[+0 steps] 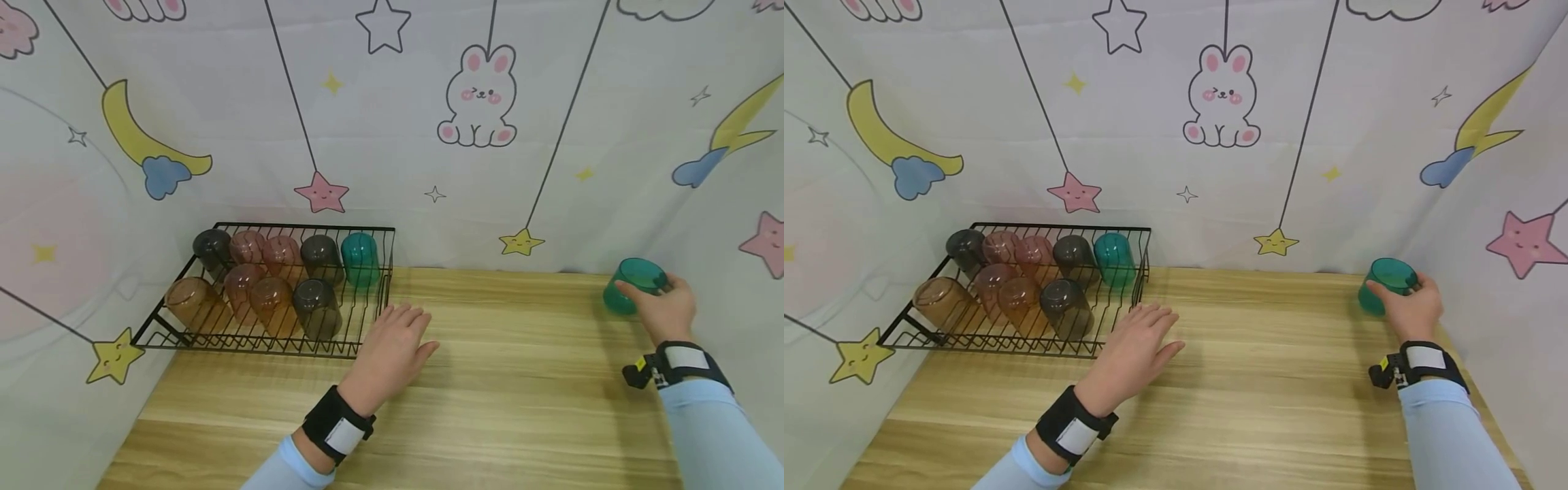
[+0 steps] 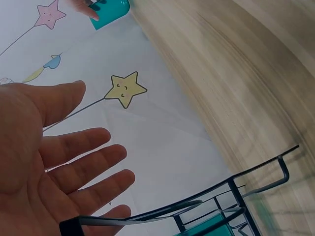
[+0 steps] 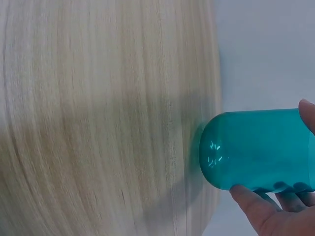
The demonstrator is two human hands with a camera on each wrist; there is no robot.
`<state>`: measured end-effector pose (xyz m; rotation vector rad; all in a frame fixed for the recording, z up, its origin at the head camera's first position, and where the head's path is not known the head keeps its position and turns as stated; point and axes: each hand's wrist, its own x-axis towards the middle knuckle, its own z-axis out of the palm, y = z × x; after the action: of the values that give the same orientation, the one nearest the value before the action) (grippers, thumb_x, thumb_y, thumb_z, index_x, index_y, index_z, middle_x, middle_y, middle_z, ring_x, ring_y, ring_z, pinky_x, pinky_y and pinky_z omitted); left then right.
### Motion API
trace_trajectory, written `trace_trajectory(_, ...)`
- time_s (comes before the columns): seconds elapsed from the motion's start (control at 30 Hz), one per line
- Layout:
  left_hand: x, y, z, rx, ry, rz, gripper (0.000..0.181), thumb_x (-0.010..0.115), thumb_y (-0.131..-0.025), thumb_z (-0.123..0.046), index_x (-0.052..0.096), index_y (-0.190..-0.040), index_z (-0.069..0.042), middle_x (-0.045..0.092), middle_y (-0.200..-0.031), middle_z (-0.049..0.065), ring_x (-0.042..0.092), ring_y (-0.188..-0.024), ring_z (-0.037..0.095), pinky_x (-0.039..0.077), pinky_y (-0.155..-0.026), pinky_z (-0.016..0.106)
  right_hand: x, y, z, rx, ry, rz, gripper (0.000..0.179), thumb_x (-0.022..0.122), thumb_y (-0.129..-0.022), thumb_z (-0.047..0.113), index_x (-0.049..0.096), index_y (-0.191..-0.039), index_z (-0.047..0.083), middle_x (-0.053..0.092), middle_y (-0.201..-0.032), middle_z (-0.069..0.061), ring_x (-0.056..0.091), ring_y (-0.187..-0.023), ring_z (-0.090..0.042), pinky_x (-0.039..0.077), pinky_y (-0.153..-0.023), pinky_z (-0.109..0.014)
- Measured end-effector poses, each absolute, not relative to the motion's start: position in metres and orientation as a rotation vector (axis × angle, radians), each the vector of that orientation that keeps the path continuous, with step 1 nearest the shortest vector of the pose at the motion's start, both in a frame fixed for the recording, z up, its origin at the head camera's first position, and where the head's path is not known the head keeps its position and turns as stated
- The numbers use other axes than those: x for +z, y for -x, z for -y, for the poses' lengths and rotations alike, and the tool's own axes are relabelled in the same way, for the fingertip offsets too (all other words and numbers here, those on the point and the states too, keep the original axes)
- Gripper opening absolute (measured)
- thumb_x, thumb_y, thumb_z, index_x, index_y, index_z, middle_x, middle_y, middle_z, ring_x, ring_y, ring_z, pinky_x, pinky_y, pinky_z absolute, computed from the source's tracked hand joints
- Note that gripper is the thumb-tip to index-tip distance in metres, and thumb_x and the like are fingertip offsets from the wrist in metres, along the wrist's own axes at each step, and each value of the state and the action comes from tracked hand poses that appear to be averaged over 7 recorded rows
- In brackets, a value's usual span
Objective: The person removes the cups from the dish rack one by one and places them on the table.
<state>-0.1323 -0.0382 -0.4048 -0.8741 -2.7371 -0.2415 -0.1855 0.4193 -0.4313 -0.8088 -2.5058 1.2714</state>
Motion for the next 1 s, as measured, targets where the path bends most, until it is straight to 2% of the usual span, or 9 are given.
trace_trajectory(0.43, -0.403, 0.133, 0.037, -0.246, 0.907, 2.719, 0.043, 0.053, -0.093, -0.044, 0.058, -0.122, -0.012, 0.055, -0.125, 0.004, 0.044, -0.121, 0.025, 0.026, -0.105, 0.044, -0.433, 0.184, -0.427, 1.253, 0.845, 2.494, 0.103, 0.062, -0.080, 0.056, 0.007, -0.148, 0.002, 0.015, -0.149, -0.020, 0.018, -0.134, -0.039, 0.025, -0.104, -0.049)
trace_trajectory(0.67, -0.403, 0.132, 0.037, -0.266, 0.917, 2.695, 0.041, 0.054, -0.092, -0.044, 0.059, -0.119, -0.013, 0.058, -0.118, 0.001, 0.048, -0.116, 0.019, 0.028, -0.104, 0.043, -0.433, 0.183, -0.427, 1.242, 0.830, 2.510, 0.102, 0.060, -0.082, 0.057, 0.006, -0.148, 0.000, 0.013, -0.149, -0.023, 0.017, -0.133, -0.041, 0.024, -0.103, -0.051)
trace_trajectory(1.0, -0.400, 0.131, 0.036, -0.291, 0.943, 2.635, 0.039, 0.056, -0.092, -0.043, 0.061, -0.115, -0.012, 0.059, -0.111, -0.001, 0.050, -0.109, 0.015, 0.032, -0.100, 0.033, -0.435, 0.185, -0.431, 1.194, 0.820, 2.533, 0.101, 0.058, -0.082, 0.057, 0.007, -0.147, -0.002, 0.014, -0.148, -0.025, 0.017, -0.133, -0.042, 0.024, -0.103, -0.052)
